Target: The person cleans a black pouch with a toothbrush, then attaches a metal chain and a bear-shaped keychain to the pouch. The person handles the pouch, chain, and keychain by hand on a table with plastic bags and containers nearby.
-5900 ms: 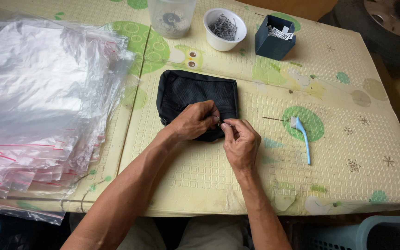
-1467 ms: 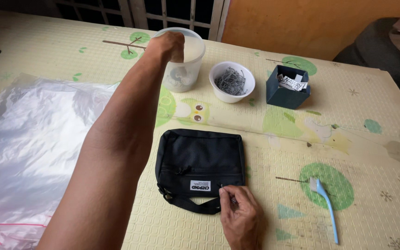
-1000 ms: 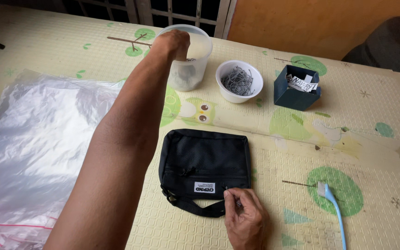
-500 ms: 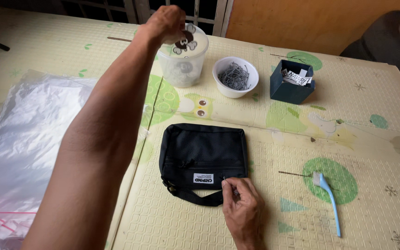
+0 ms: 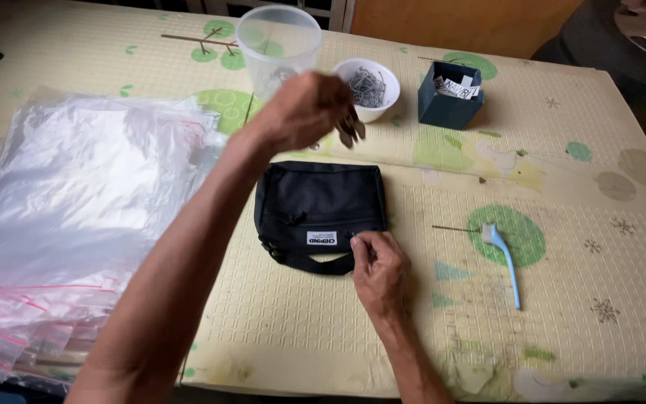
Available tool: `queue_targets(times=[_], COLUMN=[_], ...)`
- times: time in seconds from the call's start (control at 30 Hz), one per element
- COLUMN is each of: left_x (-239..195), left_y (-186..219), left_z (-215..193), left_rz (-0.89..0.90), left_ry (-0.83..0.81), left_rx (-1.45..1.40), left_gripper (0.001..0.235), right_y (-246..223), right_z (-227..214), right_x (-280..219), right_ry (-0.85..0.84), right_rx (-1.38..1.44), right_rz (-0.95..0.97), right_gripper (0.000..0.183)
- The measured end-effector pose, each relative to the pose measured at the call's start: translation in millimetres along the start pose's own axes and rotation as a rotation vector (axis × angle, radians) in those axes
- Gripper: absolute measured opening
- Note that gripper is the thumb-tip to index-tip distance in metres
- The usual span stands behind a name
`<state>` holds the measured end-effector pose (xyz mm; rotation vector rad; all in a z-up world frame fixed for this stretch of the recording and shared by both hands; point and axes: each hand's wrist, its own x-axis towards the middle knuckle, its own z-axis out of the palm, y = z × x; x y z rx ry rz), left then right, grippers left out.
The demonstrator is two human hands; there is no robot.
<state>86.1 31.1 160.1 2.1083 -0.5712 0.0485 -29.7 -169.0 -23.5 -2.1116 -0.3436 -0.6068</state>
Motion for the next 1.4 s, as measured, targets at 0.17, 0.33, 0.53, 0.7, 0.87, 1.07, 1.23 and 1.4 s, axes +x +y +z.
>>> queue_targets(times=[0.17,0.33,0.53,0.7,0.87,1.07,1.23,1.4], left_x=[-65.9,-89.2,-99.4,-102.6,-106.6,-106.4,-111.4,-115.3], left_y=[-40.1,-97.5,-96.6,-98.1,-95.1,-94.9,-77.0,-66.1], left_z=[77.4,116.4,111.0,115.4,117.7,123.0,121.1,125.8], left_rz=[-0.046,0.11,0.298,0.138,0.101,0.069,0.116,0.212], left_ry=[-0.077,0.26,0.416,0.342,0.3,0.289,0.295,0.386], left_rx=[-0.067,0.003,-0.021,-0.269,-0.257,-0.275,-0.286,-0.278], left_gripper=[0.034,0.014,0.015,0.015,0.018,0.017,0.013,0.014], right_y=[4.2,19.2,15.9,15.1,24.1,22.3,19.7,15.5], right_z=[1.9,9.4,8.0,7.6,12.8,13.7,12.8,11.1], right_x=[-0.8,-3.5,0.2,2.9,-0.1,1.3,0.1,0.3], right_ry=[0.064,0.068,0.065,0.071,0.081,0.082,0.082,0.061], right_rx=[0.111,0.21,0.289,0.279,0.286,0.273,0.252,0.247], right_rz=[0.104,0.201,0.259,0.244,0.25,0.265,0.279,0.227], right_gripper=[0.008,0.007,0.004,0.004,0.006,0.006,0.005,0.005])
